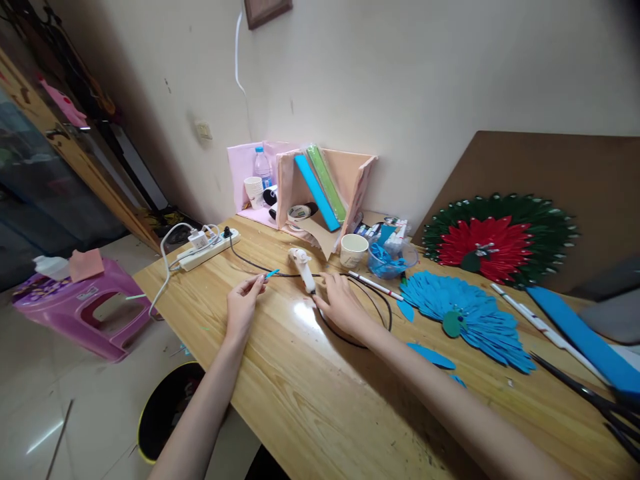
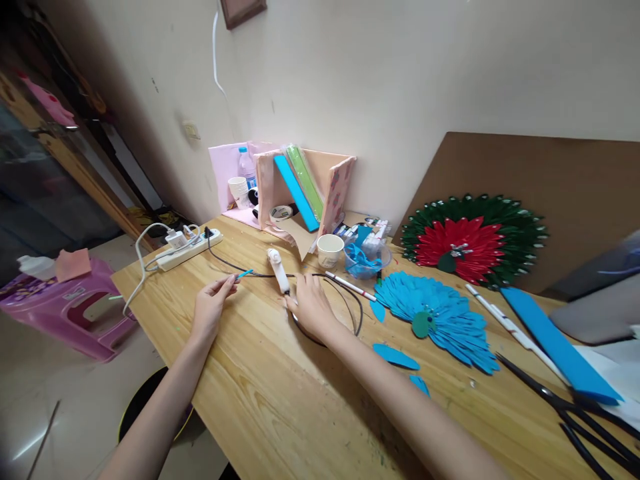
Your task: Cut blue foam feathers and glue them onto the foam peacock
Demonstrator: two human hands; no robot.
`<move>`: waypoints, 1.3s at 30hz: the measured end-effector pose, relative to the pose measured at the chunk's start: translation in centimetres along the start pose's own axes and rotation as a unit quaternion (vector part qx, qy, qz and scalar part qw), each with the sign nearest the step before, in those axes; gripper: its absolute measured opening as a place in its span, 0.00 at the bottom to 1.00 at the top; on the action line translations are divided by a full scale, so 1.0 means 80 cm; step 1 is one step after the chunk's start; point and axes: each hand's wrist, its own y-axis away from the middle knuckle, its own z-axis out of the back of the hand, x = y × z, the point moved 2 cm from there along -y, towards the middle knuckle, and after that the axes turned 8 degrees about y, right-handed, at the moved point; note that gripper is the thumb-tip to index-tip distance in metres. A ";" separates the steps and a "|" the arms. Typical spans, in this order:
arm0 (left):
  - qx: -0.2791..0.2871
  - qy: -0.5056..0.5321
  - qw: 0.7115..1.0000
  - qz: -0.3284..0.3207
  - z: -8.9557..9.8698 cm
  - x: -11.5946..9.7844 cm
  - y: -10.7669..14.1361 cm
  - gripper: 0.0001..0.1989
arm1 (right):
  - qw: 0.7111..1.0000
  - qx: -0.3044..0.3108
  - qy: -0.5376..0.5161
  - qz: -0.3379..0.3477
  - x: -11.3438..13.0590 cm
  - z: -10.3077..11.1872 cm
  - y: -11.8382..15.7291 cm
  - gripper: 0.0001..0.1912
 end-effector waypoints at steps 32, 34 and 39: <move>0.561 -0.226 0.745 -0.281 -0.346 -0.070 0.163 0.11 | 0.963 -0.080 -0.164 -0.200 -0.165 0.215 0.196 0.08; 0.490 -0.293 0.768 -0.289 -0.371 -0.053 0.140 0.12 | 0.952 -0.127 -0.176 -0.218 -0.184 0.229 0.197 0.10; 0.451 -0.470 0.735 -0.189 -0.433 0.002 0.104 0.20 | 0.915 -0.250 -0.210 -0.236 -0.226 0.278 0.211 0.15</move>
